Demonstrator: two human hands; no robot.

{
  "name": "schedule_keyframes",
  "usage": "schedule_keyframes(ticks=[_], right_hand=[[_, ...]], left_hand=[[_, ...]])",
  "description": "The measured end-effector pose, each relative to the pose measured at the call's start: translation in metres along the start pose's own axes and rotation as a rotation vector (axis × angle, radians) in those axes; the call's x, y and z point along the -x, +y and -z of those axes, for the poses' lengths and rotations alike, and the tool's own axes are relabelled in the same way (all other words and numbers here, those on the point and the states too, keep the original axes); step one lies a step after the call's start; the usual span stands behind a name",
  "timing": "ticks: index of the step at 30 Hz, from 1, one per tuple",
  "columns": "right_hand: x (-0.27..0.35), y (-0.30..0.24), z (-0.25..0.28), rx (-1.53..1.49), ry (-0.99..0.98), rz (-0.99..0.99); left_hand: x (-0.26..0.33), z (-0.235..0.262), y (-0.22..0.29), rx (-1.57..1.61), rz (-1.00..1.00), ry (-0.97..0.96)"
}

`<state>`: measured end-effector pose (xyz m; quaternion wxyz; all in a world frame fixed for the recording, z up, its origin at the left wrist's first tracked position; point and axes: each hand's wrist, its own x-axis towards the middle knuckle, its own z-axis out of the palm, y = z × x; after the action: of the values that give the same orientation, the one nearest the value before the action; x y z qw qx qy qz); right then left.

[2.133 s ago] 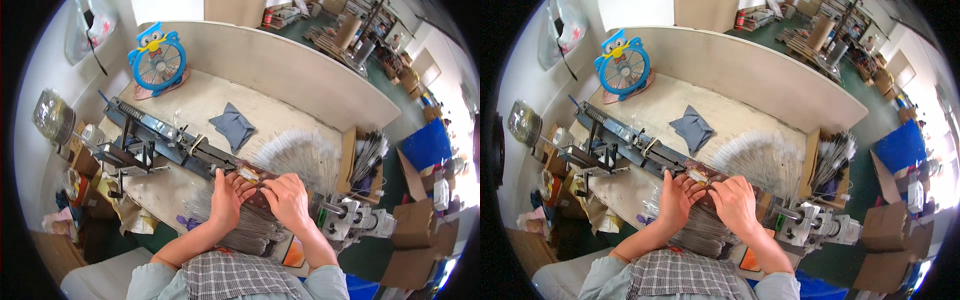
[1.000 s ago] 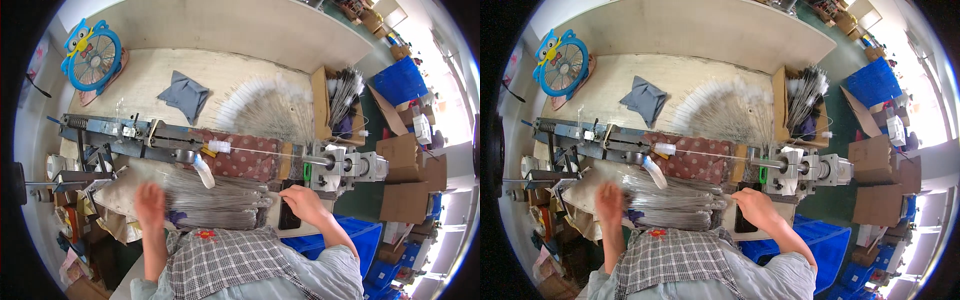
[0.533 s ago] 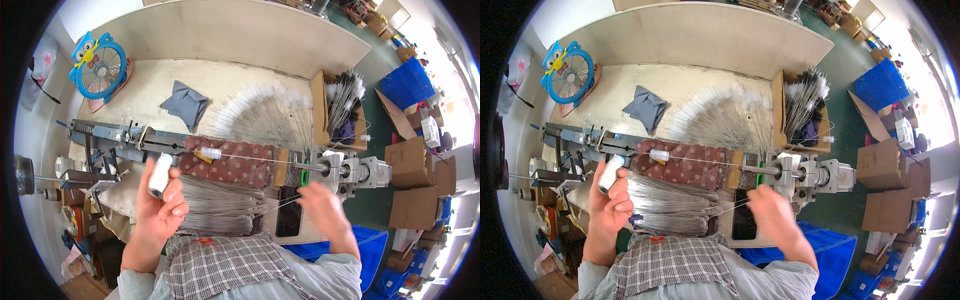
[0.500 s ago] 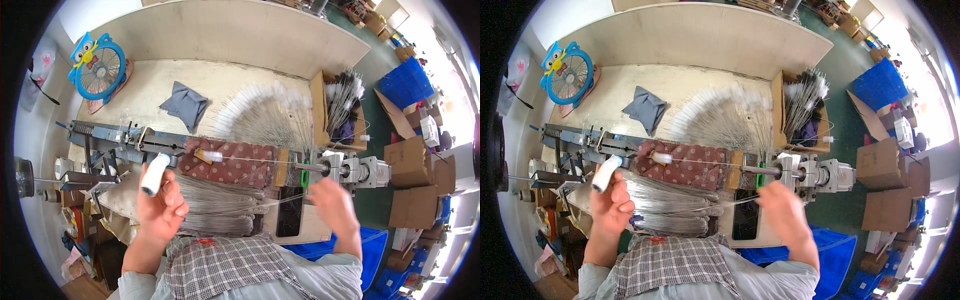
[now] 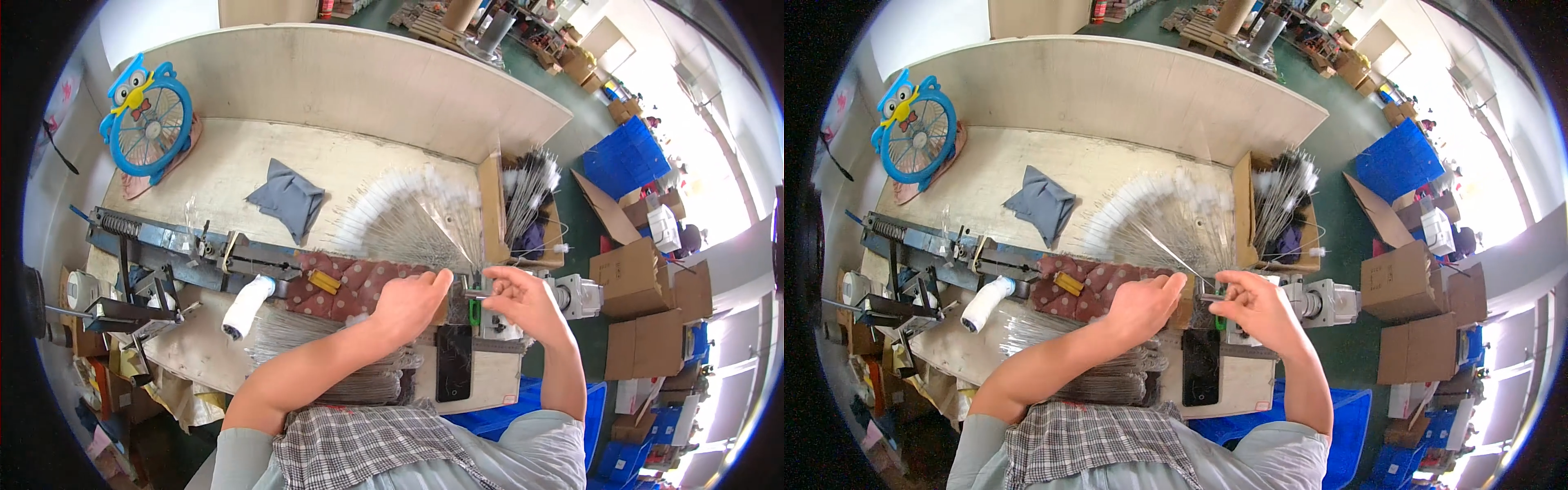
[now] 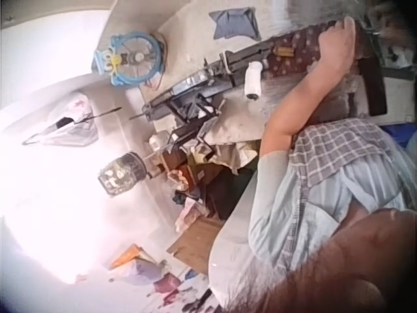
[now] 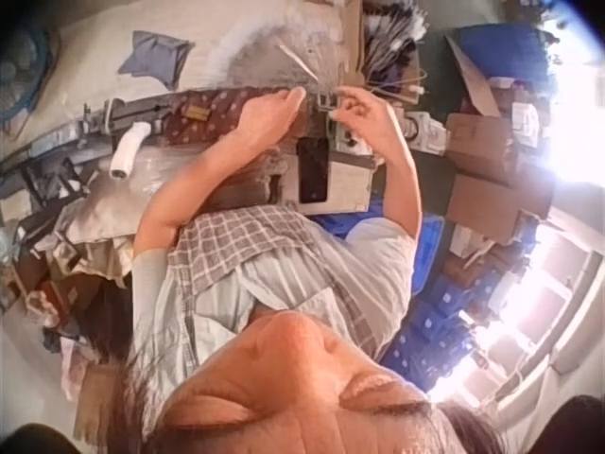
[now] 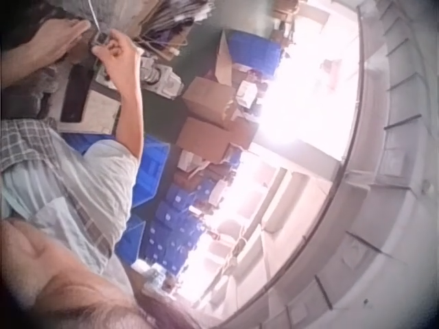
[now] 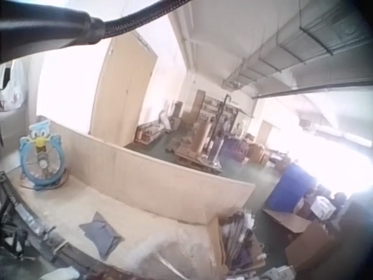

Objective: Assembling medical swabs or personal hygiene components at a factory workstation machine.

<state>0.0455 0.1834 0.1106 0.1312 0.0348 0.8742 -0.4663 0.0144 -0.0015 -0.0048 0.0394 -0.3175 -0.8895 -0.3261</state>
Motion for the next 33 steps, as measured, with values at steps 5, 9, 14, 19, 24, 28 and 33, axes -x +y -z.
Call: schedule_keyframes(ticks=[5, 9, 14, 19, 24, 28, 33], right_hand=[[-0.026, 0.019, -0.013, 0.408, 0.265, 0.543], [-0.059, 0.034, -0.038, 0.635, 0.178, 0.372], [-0.055, 0.038, -0.022, 0.384, -0.039, 0.370], [-0.054, 0.018, -0.030, 0.570, -0.053, 0.445], [-0.077, -0.018, -0.092, 0.514, -0.071, 0.810], [-0.096, -0.046, -0.142, 0.491, -0.158, 0.802], [-0.102, -0.065, -0.165, 0.471, -0.196, 0.736]], left_hand=[[-0.033, -0.012, -0.022, -0.290, -0.121, 0.055], [-0.035, -0.006, -0.027, -0.349, -0.164, 0.112], [0.053, 0.029, -0.019, -0.090, -0.012, 0.313], [0.111, 0.061, -0.012, 0.001, 0.213, 0.365], [0.133, 0.067, -0.015, 0.429, 0.660, 0.369], [0.153, 0.070, -0.037, 0.943, 0.778, 0.484], [0.158, 0.098, -0.059, 1.309, 0.890, 0.601]])
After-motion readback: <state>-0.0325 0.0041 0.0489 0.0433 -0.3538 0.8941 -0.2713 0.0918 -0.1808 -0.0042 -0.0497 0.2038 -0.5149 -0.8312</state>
